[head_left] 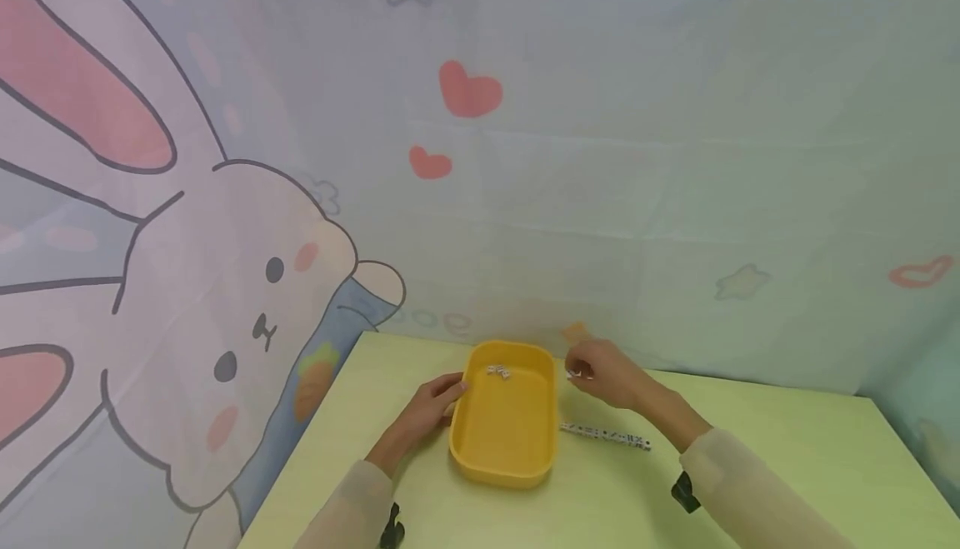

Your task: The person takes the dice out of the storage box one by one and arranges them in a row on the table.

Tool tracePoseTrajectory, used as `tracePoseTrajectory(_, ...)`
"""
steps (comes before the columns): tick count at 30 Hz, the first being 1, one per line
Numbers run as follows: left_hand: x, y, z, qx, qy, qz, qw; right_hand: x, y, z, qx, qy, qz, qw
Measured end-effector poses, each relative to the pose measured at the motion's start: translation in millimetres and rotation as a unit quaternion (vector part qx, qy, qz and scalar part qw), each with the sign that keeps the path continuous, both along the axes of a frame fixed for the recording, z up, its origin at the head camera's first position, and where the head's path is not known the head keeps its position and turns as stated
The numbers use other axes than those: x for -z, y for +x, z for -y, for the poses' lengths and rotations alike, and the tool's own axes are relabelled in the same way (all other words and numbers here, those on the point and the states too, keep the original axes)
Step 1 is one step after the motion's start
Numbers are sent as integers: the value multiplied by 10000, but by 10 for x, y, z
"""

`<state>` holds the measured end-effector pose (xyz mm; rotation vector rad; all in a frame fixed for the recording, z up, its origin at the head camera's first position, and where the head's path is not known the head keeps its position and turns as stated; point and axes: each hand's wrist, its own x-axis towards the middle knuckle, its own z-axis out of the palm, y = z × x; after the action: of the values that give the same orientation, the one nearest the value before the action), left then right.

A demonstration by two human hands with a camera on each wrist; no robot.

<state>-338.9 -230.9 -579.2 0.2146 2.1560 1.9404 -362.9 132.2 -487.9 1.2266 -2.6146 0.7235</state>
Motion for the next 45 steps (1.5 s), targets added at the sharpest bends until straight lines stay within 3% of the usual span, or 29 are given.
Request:
tracePoseTrajectory(12, -38, 38, 58, 16, -101, -49, 9999, 205, 392, -546, 786, -351, 602, 9945)
tracePoseTrajectory(18, -46, 73, 42, 82, -171, 18, 9998, 469, 580, -907, 1142, -515, 920, 9879)
tracePoseTrajectory(27, -68, 31, 38, 3, -125, -34, 9999, 826, 640, -1226, 1347, -597, 969, 9843)
tracePoseTrajectory(31, -75, 21, 22, -8, -129, 22, 9999, 902, 656, -1256, 1392, -573, 1161, 9818)
tracePoseTrajectory(40, 20, 24, 3, -50, -109, 21, 9999, 1060, 654, -1262, 1348, -767, 1218, 9804)
tracePoseTrajectory(45, 8, -7, -6, -107, -218, -18, 9997, 1092, 610, -1250, 1322, -792, 1178, 9810)
